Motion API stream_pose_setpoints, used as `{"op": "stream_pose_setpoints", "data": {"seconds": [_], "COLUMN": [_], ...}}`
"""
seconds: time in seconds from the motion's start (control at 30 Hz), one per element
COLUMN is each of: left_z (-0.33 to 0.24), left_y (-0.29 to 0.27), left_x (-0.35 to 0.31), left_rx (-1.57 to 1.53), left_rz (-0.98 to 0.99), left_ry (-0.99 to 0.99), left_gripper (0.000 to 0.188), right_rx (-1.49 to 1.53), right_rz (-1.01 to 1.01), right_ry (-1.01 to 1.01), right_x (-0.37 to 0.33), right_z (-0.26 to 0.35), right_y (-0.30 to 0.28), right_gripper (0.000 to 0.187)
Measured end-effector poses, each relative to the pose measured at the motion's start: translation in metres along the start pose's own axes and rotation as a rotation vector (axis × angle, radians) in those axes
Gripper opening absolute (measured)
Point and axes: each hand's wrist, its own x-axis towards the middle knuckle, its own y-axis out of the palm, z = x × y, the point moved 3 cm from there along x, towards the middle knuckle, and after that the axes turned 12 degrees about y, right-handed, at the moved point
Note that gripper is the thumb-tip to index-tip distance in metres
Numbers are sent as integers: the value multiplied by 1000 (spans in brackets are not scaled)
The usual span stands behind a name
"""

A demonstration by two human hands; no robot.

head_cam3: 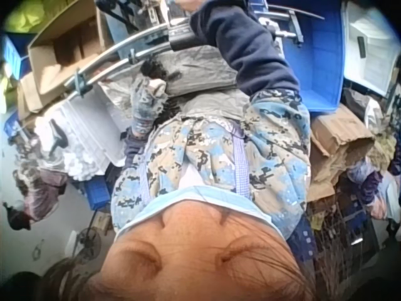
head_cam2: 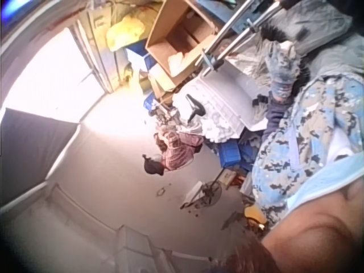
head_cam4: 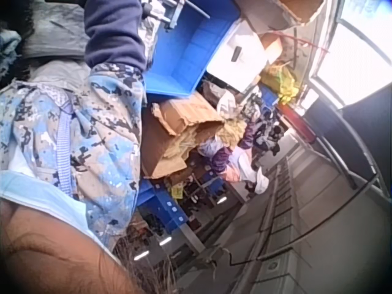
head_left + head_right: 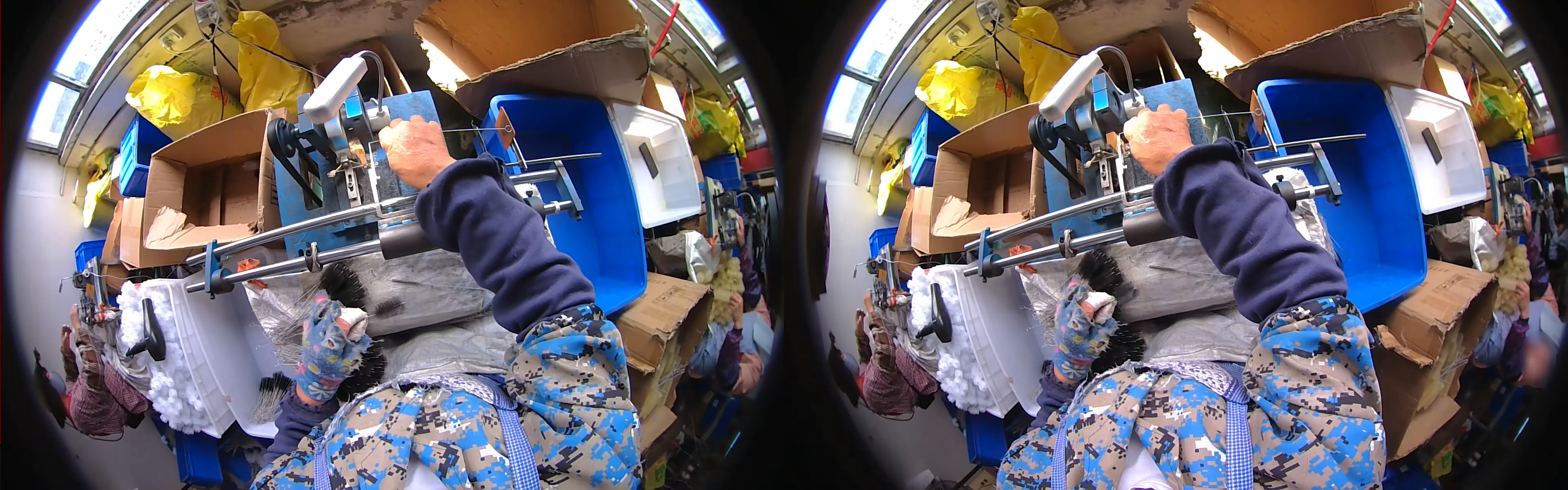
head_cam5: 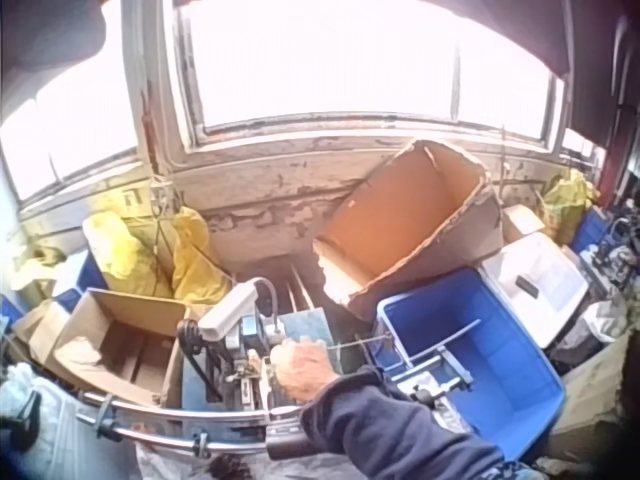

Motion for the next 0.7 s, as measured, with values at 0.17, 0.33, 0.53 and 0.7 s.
{"op": "stream_pose_setpoints", "data": {"seconds": [0.17, 0.33, 0.53, 0.7], "left_z": [-2, -3, -2, -3], "left_y": [-1, 0, 2, 3], "left_x": [0, -1, -2, -2], "left_rx": [10, 30, -5, 10], "left_rz": [38, 25, 44, 49], "left_ry": [-19, 2, -4, -20], "left_gripper": [27, 27, 27, 29], "right_rx": [11, -30, -28, -45], "right_rz": [-2, -17, -6, 0], "right_ry": [-17, -20, -25, 29], "right_x": [2, 0, -1, 0], "right_z": [-1, 2, 2, 1], "right_y": [3, -1, -1, -1], "right_gripper": [12, 12, 12, 13]}}
